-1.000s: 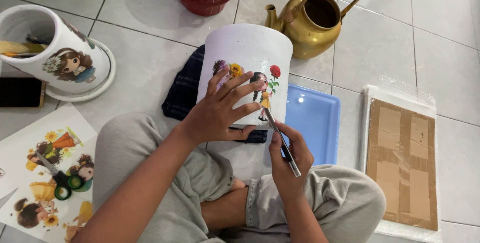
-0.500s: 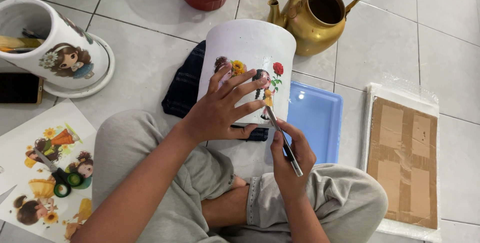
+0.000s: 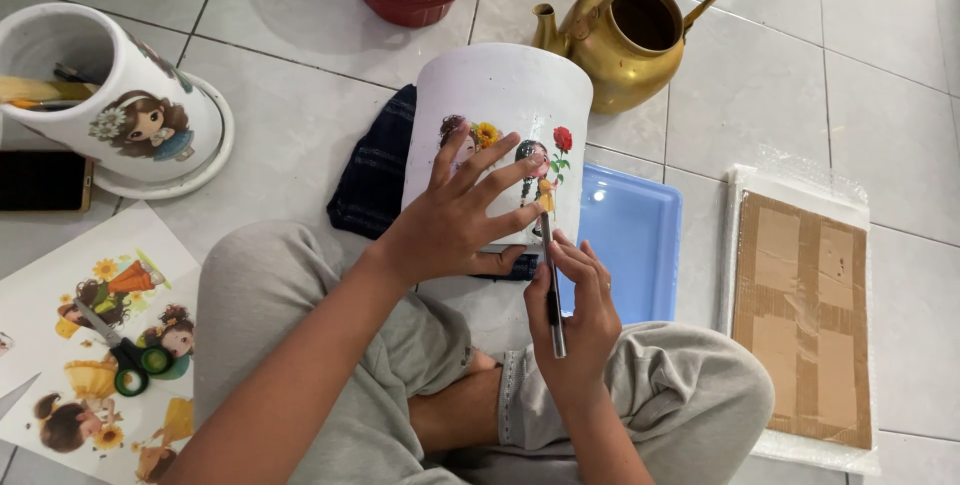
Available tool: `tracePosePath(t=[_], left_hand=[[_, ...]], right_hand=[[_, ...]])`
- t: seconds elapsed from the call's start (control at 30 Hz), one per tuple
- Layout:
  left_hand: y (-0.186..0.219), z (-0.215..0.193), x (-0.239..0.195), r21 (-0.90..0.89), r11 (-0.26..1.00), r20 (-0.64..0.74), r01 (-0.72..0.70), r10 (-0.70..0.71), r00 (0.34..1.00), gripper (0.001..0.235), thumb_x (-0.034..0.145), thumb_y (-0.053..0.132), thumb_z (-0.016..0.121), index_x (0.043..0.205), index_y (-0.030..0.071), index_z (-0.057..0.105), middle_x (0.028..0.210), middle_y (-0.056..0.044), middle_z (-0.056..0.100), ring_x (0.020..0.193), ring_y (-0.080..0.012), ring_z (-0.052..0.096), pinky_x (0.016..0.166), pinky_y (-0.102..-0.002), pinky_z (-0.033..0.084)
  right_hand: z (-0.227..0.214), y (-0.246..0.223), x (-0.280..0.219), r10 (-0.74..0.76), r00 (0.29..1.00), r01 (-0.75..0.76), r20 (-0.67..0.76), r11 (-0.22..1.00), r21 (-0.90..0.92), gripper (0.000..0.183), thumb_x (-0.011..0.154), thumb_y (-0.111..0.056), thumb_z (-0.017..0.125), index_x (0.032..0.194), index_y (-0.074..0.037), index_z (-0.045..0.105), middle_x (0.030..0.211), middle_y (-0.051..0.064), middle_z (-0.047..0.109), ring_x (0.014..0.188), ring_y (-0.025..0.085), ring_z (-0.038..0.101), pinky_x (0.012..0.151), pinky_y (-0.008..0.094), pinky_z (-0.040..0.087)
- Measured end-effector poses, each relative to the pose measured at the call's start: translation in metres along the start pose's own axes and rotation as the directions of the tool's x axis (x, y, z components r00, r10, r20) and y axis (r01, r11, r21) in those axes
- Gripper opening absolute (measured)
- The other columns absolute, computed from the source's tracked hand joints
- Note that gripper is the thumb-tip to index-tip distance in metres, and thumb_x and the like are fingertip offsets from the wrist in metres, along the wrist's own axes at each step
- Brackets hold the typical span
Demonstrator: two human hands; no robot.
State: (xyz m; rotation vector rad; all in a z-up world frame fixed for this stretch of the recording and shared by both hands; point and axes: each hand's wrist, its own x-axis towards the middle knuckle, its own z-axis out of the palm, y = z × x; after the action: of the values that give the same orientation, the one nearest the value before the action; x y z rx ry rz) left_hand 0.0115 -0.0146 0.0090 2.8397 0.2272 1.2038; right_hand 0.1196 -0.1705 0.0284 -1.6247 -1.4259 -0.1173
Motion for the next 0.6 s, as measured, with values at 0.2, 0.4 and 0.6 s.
tracePosePath(t=[0.2, 0.4, 0.6], left_hand=[[0.0023, 0.0024, 0.0048, 0.036, 0.999, -0.012, -0.006, 0.006, 1.0, 0.03, 0.095, 0.038, 0.066, 0.117, 0.018, 0.061, 0.14, -0.013, 0.047, 0.136, -0.0379, 0.039, 0.108, -0.072, 0.026], [0.0047, 0.0032, 0.0046, 0.004, 1.0, -0.04, 0.011, -0.011, 0.999, 0.029, 0.094, 0.038, 0.067, 0.114, 0.017, 0.062, 0.138, -0.013, 0.048, 0.136, -0.0378, 0.04, 0.106, -0.074, 0.024], [0.0043, 0.002, 0.0046, 0.013, 1.0, -0.036, 0.006, -0.006, 0.999, 0.029, 0.096, 0.04, 0.065, 0.115, 0.018, 0.061, 0.136, -0.012, 0.049, 0.135, -0.0373, 0.04, 0.106, -0.074, 0.024]], right_hand=[[0.0006, -0.0009, -0.0016, -0.006, 1.0, 0.006, -0.011, 1.0, -0.009, 0.019, 0.093, 0.002, 0.059, 0.112, 0.001, 0.057, 0.11, 0.015, 0.066, 0.116, 0.032, 0.065, 0.11, 0.049, 0.048], [0.0007, -0.0041, -0.0031, -0.019, 1.0, 0.019, -0.01, 1.0, -0.005, 0.019, 0.093, 0.003, 0.058, 0.112, 0.002, 0.055, 0.11, 0.017, 0.066, 0.118, 0.033, 0.063, 0.11, 0.05, 0.047], [0.0035, -0.0055, -0.0051, -0.007, 1.0, 0.007, -0.01, 0.999, -0.053, 0.018, 0.093, 0.002, 0.058, 0.11, 0.0, 0.054, 0.109, 0.016, 0.066, 0.119, 0.033, 0.063, 0.113, 0.053, 0.042]])
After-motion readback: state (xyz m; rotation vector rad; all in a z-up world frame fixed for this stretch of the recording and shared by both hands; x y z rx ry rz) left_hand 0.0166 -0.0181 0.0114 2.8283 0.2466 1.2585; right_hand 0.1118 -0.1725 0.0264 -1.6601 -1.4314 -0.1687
